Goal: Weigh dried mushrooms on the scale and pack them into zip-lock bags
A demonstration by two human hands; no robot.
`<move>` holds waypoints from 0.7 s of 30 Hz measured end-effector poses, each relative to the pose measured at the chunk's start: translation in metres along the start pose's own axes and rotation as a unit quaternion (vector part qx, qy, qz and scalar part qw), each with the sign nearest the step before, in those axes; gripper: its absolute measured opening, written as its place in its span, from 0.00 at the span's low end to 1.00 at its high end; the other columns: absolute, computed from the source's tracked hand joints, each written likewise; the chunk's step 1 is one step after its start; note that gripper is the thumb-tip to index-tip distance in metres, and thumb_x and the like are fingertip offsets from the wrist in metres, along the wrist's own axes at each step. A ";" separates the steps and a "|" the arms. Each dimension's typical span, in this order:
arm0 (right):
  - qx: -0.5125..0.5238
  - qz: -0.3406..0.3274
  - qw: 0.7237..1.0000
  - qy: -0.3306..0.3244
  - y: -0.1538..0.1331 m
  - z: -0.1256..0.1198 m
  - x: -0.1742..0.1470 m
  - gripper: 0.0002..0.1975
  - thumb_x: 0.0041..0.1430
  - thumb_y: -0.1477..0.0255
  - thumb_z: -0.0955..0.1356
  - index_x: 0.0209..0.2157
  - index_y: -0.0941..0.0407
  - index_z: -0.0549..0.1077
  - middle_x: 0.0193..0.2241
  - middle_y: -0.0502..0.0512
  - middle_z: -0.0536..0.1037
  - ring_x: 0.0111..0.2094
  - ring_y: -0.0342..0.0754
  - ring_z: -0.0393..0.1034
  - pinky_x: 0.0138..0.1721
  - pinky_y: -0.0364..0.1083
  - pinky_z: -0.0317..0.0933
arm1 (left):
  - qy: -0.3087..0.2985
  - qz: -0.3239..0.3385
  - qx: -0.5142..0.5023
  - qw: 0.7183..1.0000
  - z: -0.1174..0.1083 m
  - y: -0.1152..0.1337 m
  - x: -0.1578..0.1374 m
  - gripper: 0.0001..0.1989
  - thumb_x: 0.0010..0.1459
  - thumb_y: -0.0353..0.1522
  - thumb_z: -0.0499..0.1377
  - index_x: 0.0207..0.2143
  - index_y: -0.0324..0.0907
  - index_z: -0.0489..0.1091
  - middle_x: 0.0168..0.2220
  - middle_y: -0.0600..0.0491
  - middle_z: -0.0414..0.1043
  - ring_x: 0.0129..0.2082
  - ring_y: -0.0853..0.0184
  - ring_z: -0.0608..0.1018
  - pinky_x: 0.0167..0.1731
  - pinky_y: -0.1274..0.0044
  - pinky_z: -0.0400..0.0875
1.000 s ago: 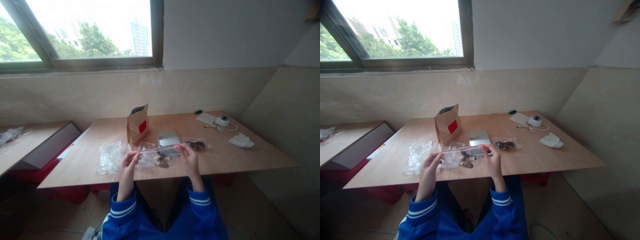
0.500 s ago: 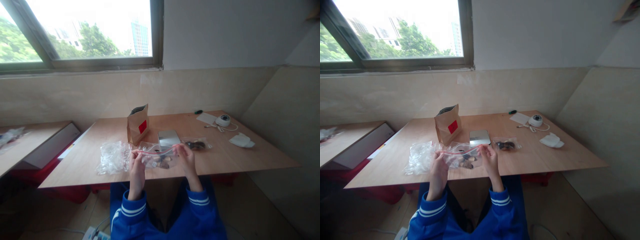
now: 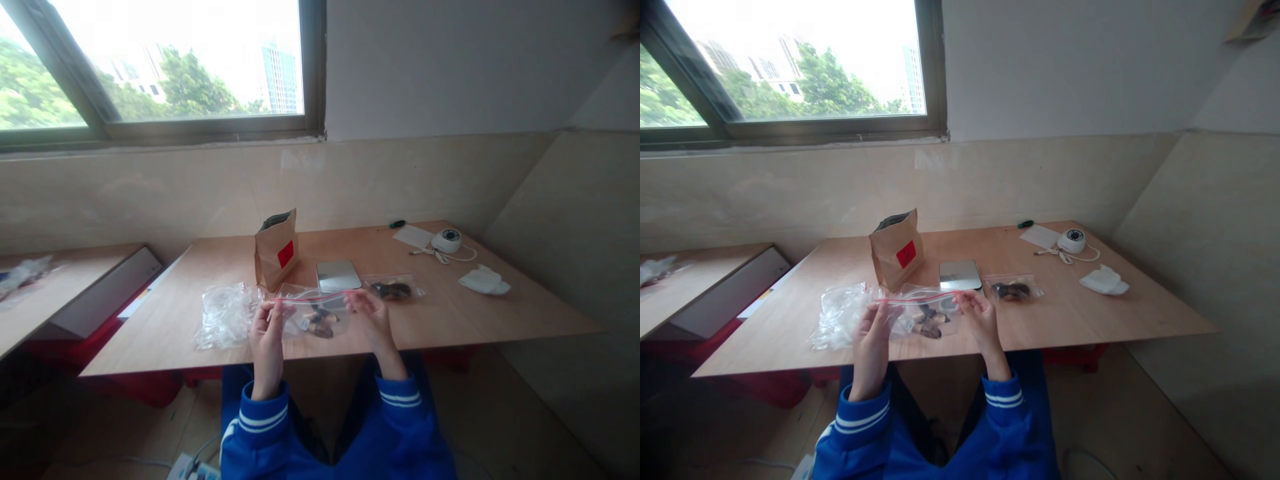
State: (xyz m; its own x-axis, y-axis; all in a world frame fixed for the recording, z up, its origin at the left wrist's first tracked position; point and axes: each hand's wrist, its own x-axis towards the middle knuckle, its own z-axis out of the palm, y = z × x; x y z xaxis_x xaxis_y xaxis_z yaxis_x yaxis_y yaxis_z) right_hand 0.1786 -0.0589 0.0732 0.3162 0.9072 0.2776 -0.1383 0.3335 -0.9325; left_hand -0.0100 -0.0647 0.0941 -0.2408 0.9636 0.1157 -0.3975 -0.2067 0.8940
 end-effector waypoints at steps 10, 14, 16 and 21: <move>-0.116 -0.066 0.991 0.002 -0.014 -0.004 -0.001 0.12 0.56 0.61 0.70 0.30 0.56 0.78 0.31 0.55 0.79 0.33 0.49 0.73 0.36 0.47 0.68 | -0.003 0.026 0.111 0.993 -0.011 -0.003 0.001 0.14 0.54 0.42 0.62 0.33 0.40 0.68 0.32 0.53 0.75 0.35 0.68 0.77 0.39 0.76 0.70; -0.152 -0.103 0.983 0.011 -0.014 -0.005 -0.002 0.10 0.57 0.63 0.69 0.30 0.55 0.77 0.30 0.54 0.78 0.34 0.49 0.72 0.36 0.46 0.66 | -0.006 0.037 0.147 0.988 -0.011 -0.003 0.001 0.14 0.55 0.43 0.61 0.33 0.41 0.68 0.32 0.53 0.75 0.36 0.66 0.77 0.40 0.75 0.70; -0.157 -0.108 0.982 0.015 -0.013 -0.006 -0.002 0.10 0.58 0.63 0.69 0.30 0.55 0.77 0.30 0.54 0.78 0.33 0.48 0.72 0.36 0.46 0.66 | -0.011 0.040 0.156 0.987 -0.010 -0.003 0.001 0.14 0.55 0.43 0.61 0.33 0.41 0.67 0.31 0.53 0.75 0.36 0.66 0.78 0.40 0.74 0.70; -0.157 -0.108 0.982 0.018 -0.015 -0.006 -0.002 0.11 0.57 0.63 0.69 0.29 0.56 0.77 0.29 0.54 0.77 0.32 0.48 0.72 0.36 0.46 0.66 | -0.022 0.046 0.182 0.982 -0.006 -0.004 0.001 0.17 0.55 0.46 0.59 0.34 0.41 0.65 0.32 0.50 0.76 0.36 0.63 0.79 0.41 0.70 0.72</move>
State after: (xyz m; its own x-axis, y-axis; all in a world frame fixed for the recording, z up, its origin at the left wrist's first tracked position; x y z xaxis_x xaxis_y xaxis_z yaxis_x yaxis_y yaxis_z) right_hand 0.1856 -0.0675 0.0847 0.3398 0.8128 0.4732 0.2301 0.4160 -0.8798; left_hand -0.0140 -0.0645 0.0881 -0.2187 0.9517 0.2155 -0.0312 -0.2276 0.9733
